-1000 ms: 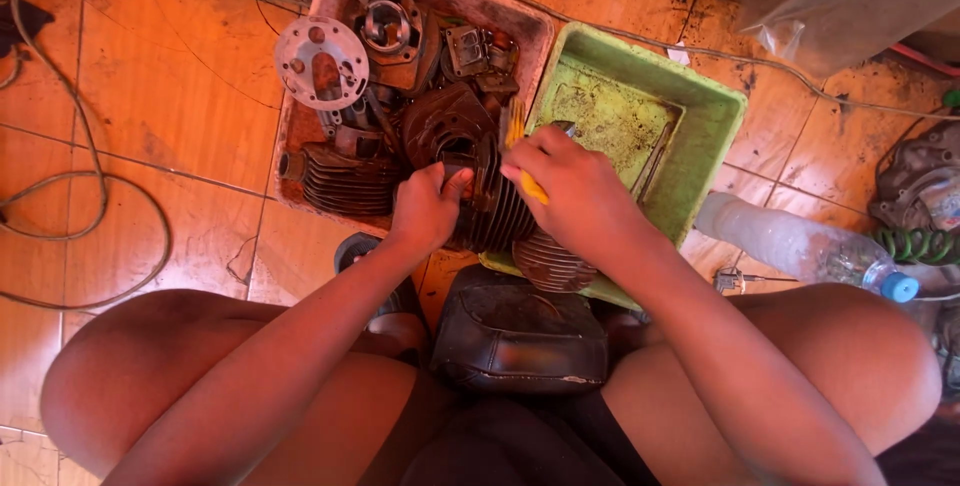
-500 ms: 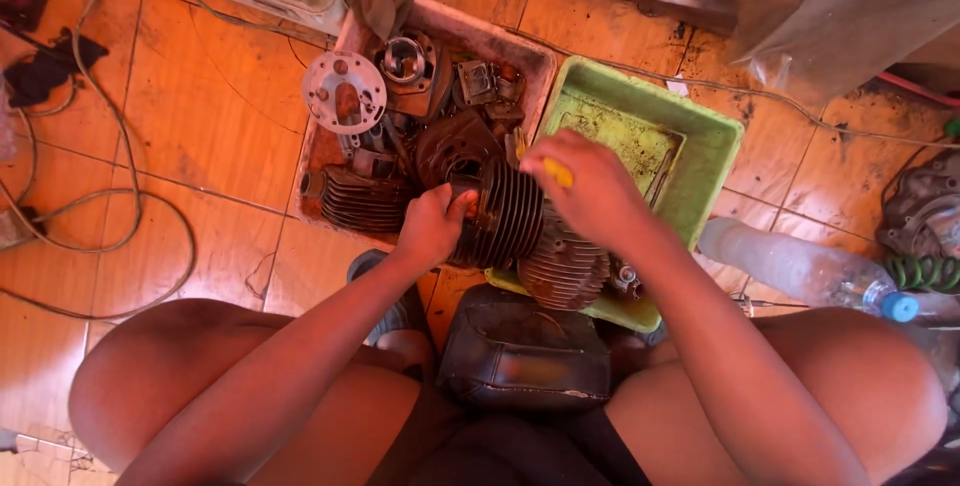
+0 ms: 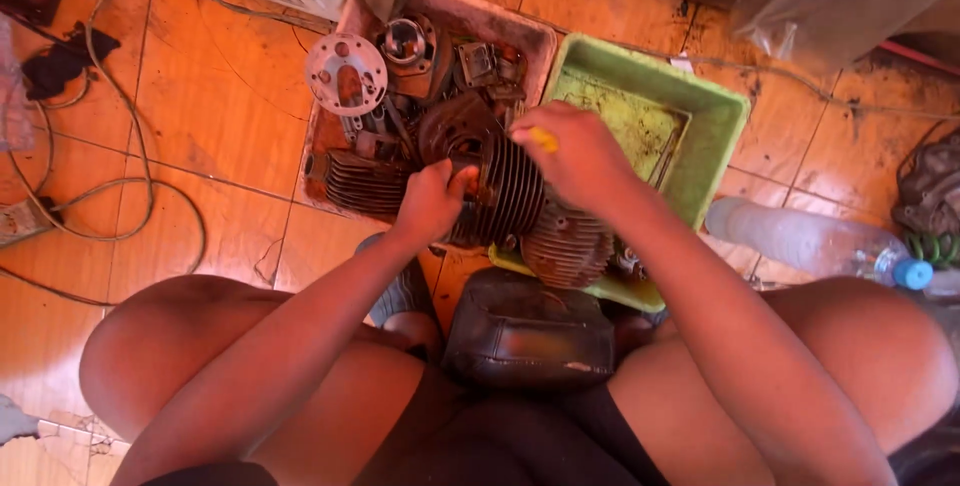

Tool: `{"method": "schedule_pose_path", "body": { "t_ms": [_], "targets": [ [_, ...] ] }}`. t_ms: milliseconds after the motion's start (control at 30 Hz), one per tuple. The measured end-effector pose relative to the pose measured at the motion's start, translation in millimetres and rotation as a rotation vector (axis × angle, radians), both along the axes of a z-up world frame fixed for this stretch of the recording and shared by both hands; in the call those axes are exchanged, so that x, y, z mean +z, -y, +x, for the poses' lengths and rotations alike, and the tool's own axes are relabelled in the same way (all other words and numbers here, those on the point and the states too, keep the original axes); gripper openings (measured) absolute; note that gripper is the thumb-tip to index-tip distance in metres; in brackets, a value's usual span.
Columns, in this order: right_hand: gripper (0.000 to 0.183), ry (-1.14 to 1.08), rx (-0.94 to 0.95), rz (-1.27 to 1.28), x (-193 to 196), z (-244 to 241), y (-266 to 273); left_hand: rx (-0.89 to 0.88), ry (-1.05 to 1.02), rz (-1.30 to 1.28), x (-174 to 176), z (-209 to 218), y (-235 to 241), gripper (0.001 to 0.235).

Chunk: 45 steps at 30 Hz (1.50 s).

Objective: Cleaning motorcycle engine cylinder fins using a brush and water

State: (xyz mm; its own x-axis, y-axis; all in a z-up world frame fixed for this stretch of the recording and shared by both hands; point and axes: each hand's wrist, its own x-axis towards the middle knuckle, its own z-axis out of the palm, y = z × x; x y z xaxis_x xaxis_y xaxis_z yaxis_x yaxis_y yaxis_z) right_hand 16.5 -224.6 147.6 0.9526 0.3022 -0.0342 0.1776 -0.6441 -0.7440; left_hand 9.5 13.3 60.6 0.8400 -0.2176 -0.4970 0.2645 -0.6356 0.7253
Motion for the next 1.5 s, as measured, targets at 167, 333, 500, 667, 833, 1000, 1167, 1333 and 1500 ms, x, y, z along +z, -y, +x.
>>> {"method": "schedule_pose_path", "body": {
  "t_ms": [167, 333, 500, 667, 833, 1000, 1167, 1333, 1500],
  "targets": [
    [0.008, 0.447, 0.142, -0.576, 56, -96, -65, -0.016, 0.037, -0.007, -34, -2, -3, 0.055],
    [0.010, 0.638, 0.181, -0.586, 33, -121, -84, -0.021, 0.056, -0.024, -37, -8, -7, 0.054],
    [0.011, 0.300, -0.046, -0.366, -15, -42, -31, 0.011, 0.041, -0.125, -33, -1, -4, 0.056],
    [0.012, 0.370, 0.058, -0.394, 89, -106, -83, 0.027, -0.082, -0.179, -50, 0, -4, 0.056],
    [0.029, 0.426, 0.166, -0.486, 71, -144, -119, 0.122, -0.265, -0.238, -69, 2, -1, 0.052],
    [0.017, 0.620, 0.161, -0.514, 54, -153, -140, 0.157, -0.270, -0.315, -147, 2, -1, 0.044],
    [0.012, 0.586, 0.186, -0.557, 62, -168, -148, 0.173, -0.298, -0.307, -130, 2, -1, 0.043],
    [0.011, 0.658, 0.149, -0.648, 32, -126, -138, 0.183, -0.325, -0.283, -145, -2, 2, 0.043],
    [0.014, 0.680, 0.146, -0.730, 27, -135, -138, 0.168, -0.296, -0.331, -128, 3, -4, 0.041]
  ]
}}
